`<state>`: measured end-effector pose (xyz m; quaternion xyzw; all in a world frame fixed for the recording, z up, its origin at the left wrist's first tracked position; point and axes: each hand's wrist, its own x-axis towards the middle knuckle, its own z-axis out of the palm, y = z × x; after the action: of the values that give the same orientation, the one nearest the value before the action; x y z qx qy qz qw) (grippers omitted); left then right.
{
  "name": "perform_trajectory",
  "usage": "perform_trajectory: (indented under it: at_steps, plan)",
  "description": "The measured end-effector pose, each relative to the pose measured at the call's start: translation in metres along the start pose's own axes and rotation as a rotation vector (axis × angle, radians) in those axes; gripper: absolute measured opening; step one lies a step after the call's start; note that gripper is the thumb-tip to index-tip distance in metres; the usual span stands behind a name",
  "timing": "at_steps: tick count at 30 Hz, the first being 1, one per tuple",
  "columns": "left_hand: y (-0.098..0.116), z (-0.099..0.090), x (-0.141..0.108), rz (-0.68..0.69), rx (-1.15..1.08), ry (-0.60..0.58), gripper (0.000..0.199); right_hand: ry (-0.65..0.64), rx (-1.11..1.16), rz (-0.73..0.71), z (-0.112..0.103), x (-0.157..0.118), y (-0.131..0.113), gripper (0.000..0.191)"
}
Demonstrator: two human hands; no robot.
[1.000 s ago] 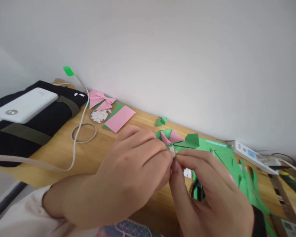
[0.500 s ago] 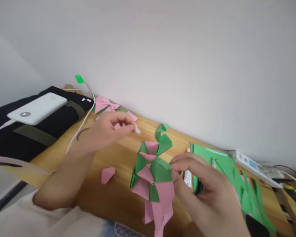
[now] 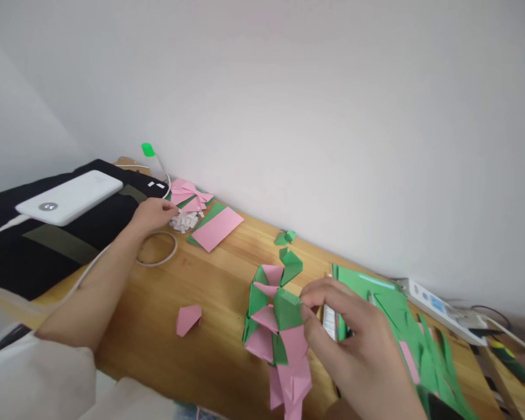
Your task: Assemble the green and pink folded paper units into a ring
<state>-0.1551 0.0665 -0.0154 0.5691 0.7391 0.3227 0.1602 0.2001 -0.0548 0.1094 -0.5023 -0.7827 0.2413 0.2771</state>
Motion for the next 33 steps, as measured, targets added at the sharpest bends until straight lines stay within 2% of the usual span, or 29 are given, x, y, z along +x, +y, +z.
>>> perform_trajectory:
  at_steps: [4,7,11,16,21,25,29,31,33]
  plan:
    - [-0.010,-0.002,0.005,0.057,0.015,0.001,0.019,0.054,0.014,0.007,0.000,0.000,-0.003,0.017]
    - [-0.014,-0.008,0.008,0.088,0.030,-0.007,0.018,0.036,0.028,0.022,0.000,0.000,-0.004,0.017]
    - [-0.016,-0.008,0.013,0.075,0.061,-0.001,0.018,0.046,0.034,0.023,0.000,0.000,-0.003,0.017]
    - [-0.012,-0.005,0.017,0.039,0.089,-0.025,0.018,0.048,0.024,0.027,0.001,-0.001,-0.002,0.016]
    - [0.002,-0.012,0.011,0.055,0.072,-0.066,0.018,0.043,0.022,0.019,0.000,-0.001,-0.003,0.018]
    - [0.033,-0.015,-0.004,0.111,0.020,-0.079,0.023,0.035,0.028,0.039,0.001,-0.001,-0.002,0.019]
    - [0.095,-0.013,-0.040,0.240,-0.104,-0.223,0.024,0.010,0.053,0.052,0.003,0.002,0.000,0.018]
    - [0.130,-0.014,-0.065,0.468,-0.268,-0.328,0.021,-0.006,0.070,0.037,0.003,0.003,0.000,0.017]
    - [0.160,-0.016,-0.087,0.675,-0.359,-0.338,0.013,-0.021,0.080,0.015,0.001,0.003,0.000,0.017]
